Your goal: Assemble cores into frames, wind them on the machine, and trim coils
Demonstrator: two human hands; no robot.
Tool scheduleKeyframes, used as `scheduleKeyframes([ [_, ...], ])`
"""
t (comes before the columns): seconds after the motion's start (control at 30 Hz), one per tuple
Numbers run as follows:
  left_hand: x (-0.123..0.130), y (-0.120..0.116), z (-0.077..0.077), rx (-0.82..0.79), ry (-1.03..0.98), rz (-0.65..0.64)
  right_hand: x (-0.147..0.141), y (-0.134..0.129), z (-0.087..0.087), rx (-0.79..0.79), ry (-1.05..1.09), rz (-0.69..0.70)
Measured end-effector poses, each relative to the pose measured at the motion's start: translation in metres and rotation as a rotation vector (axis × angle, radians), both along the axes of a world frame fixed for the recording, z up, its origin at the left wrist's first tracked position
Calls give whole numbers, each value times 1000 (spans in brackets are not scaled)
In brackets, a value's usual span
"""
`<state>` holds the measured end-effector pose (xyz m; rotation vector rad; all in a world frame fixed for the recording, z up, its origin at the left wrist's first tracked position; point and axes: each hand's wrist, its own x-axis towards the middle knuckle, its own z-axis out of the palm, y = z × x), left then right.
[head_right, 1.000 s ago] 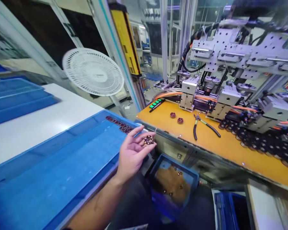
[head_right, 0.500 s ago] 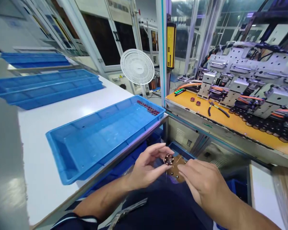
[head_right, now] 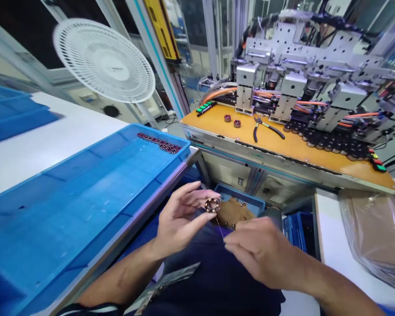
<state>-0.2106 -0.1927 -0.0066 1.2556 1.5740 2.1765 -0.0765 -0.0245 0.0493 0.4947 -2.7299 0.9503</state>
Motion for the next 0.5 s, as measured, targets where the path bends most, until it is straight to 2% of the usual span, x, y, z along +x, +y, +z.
scheduleKeyframes([
  [0.1,-7,14,-3,14,-18,-51,-1,10,-8,-246,-150,14],
  [0.27,-11,22,-7,37,102,-129,-25,19,-15,-791,-247,-331],
  [0.33,-10,22,-8,16,134,-152,-36,13,-16,-987,-323,-359],
  [0.4,-9,24,-9,9,132,-147,-44,4,-20,-1082,-367,-341],
  [0.5,-9,28,-9,52,57,-108,-47,-7,-32,-1128,-303,-369],
])
